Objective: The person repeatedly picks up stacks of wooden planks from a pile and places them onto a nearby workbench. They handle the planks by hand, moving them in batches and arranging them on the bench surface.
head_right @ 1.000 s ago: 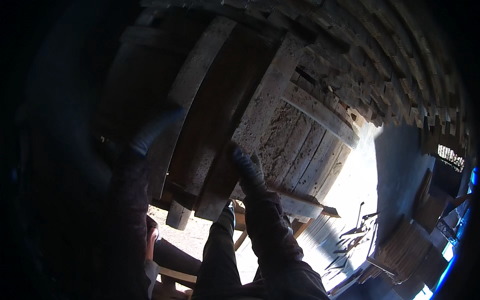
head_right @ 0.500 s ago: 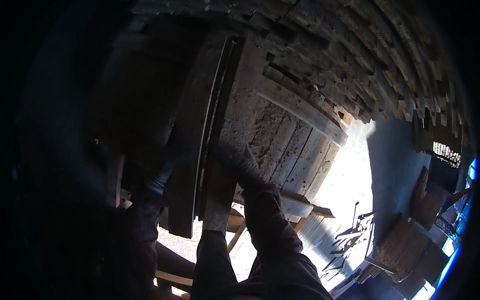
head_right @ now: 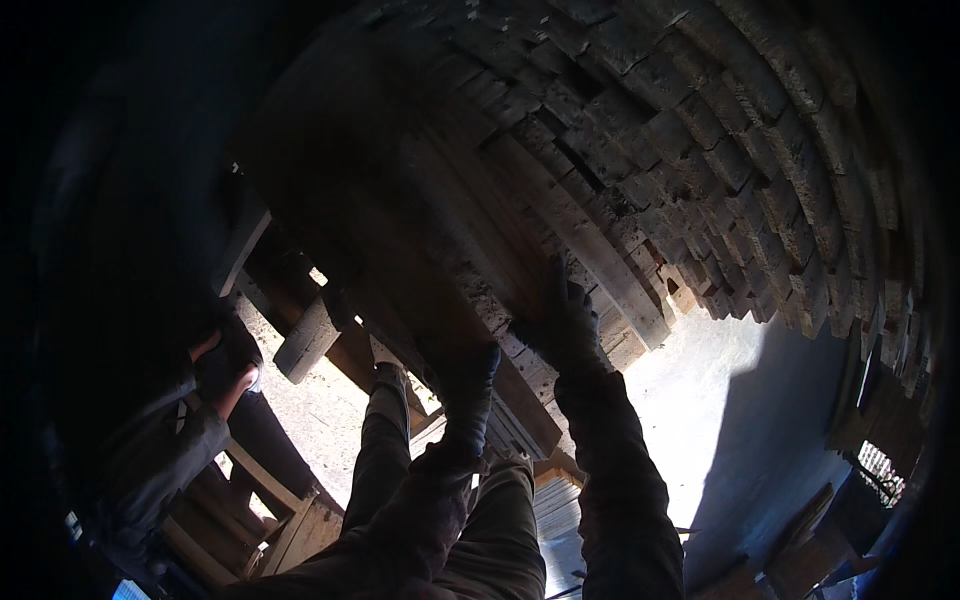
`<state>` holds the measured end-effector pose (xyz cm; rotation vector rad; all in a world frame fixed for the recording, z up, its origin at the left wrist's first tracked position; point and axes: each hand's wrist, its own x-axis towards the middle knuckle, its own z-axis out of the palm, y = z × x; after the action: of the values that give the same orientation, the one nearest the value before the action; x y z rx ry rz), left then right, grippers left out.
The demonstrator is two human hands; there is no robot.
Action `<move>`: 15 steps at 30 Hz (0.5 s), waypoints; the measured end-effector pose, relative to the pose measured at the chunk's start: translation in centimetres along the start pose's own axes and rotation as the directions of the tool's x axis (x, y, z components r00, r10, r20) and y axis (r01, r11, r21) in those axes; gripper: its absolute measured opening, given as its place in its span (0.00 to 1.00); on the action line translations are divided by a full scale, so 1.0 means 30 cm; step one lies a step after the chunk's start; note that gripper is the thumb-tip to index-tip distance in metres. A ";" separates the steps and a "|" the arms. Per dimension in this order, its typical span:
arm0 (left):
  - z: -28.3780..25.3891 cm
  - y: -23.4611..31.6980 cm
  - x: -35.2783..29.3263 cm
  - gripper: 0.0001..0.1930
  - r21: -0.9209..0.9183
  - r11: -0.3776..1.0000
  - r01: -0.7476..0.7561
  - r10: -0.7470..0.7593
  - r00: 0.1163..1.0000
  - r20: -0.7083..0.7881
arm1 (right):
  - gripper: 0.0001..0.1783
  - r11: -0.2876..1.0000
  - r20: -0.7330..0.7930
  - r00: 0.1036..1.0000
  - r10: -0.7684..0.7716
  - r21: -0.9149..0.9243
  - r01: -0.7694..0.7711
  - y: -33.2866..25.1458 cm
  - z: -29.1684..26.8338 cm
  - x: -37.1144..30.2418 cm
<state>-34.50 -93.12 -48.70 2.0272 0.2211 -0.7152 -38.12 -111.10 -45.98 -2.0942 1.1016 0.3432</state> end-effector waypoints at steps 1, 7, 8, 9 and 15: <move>0.032 0.015 -0.043 0.63 0.141 0.985 0.096 -0.092 0.995 -0.037 | 0.72 0.999 0.030 0.999 -0.039 -0.018 0.040 0.032 0.017 -0.010; 0.061 -0.104 -0.044 0.49 -0.148 0.973 0.177 -0.126 0.944 0.305 | 0.61 0.986 0.029 0.991 -0.133 -0.099 0.135 0.341 0.126 0.024; 0.001 -0.158 -0.013 0.48 -0.084 0.993 0.088 -0.077 0.989 0.123 | 0.59 0.984 0.047 0.986 -0.159 -0.074 0.162 0.315 0.140 0.049; -0.046 -0.206 0.016 0.47 0.001 1.000 0.015 -0.015 0.998 -0.055 | 0.59 0.983 -0.010 0.984 -0.179 -0.052 0.178 0.298 0.135 0.076; -0.012 -0.384 0.032 0.46 0.601 0.782 0.164 0.163 0.877 -0.451 | 0.55 0.870 -0.175 0.984 0.028 -0.480 -0.111 0.411 -0.002 0.210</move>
<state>-38.47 -86.72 -57.48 2.8460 0.2981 -0.2638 -44.19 -119.39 -55.24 -2.5688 1.2907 0.5398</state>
